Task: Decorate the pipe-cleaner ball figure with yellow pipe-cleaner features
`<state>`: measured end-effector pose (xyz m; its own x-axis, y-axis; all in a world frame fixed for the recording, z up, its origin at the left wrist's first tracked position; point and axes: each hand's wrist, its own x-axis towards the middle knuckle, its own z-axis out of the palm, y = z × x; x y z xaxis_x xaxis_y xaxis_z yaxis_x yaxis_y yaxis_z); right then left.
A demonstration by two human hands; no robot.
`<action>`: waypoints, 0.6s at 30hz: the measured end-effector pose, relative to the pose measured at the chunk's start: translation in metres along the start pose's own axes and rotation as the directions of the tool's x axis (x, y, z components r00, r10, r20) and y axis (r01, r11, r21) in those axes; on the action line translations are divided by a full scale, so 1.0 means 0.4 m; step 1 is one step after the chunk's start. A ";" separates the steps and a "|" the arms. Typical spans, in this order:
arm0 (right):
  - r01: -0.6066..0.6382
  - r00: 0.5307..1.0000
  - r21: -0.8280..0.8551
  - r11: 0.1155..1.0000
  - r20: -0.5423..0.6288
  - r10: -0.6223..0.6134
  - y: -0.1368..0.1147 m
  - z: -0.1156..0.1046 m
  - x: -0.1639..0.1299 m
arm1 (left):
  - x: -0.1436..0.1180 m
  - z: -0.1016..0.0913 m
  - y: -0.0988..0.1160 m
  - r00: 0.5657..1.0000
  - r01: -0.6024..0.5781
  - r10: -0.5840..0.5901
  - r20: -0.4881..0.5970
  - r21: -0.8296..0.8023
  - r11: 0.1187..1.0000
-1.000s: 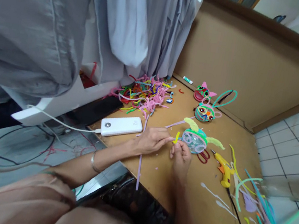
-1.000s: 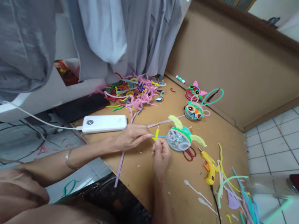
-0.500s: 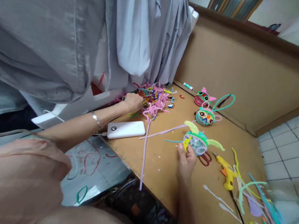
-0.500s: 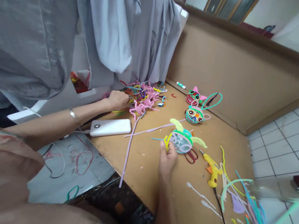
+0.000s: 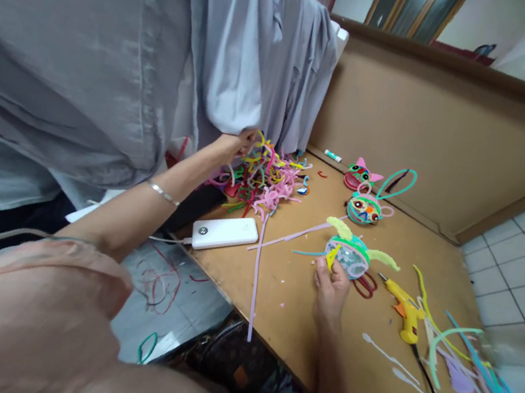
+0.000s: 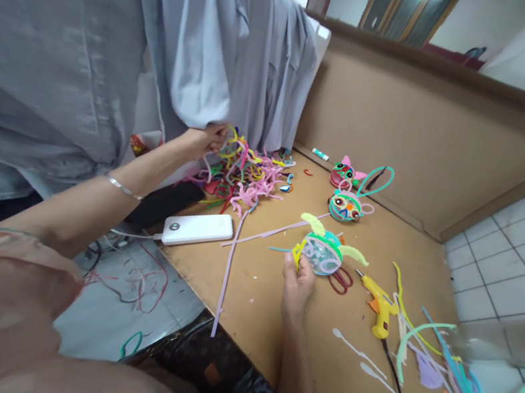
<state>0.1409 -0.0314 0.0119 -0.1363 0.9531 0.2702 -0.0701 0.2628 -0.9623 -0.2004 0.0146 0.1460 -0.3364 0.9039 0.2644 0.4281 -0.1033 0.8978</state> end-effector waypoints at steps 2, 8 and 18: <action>-0.021 1.000 0.041 0.999 -0.011 0.022 -0.004 0.000 0.002 | -0.011 -0.001 0.028 0.999 0.031 -0.027 0.046 -0.091 0.995; -0.046 0.999 0.099 0.994 -0.016 0.047 0.001 -0.004 0.002 | -0.024 -0.008 0.071 0.989 0.116 -0.084 0.121 -0.287 0.951; 0.114 0.984 0.019 0.993 0.134 -0.116 -0.133 0.120 0.068 | -0.094 0.040 0.056 0.921 -0.359 0.286 0.265 0.292 0.886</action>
<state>0.0936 -0.0265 0.0720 -0.2582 0.8876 0.3814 -0.1045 0.3668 -0.9244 -0.1646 -0.0151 0.1507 0.0350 0.9127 0.4070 0.7452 -0.2952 0.5979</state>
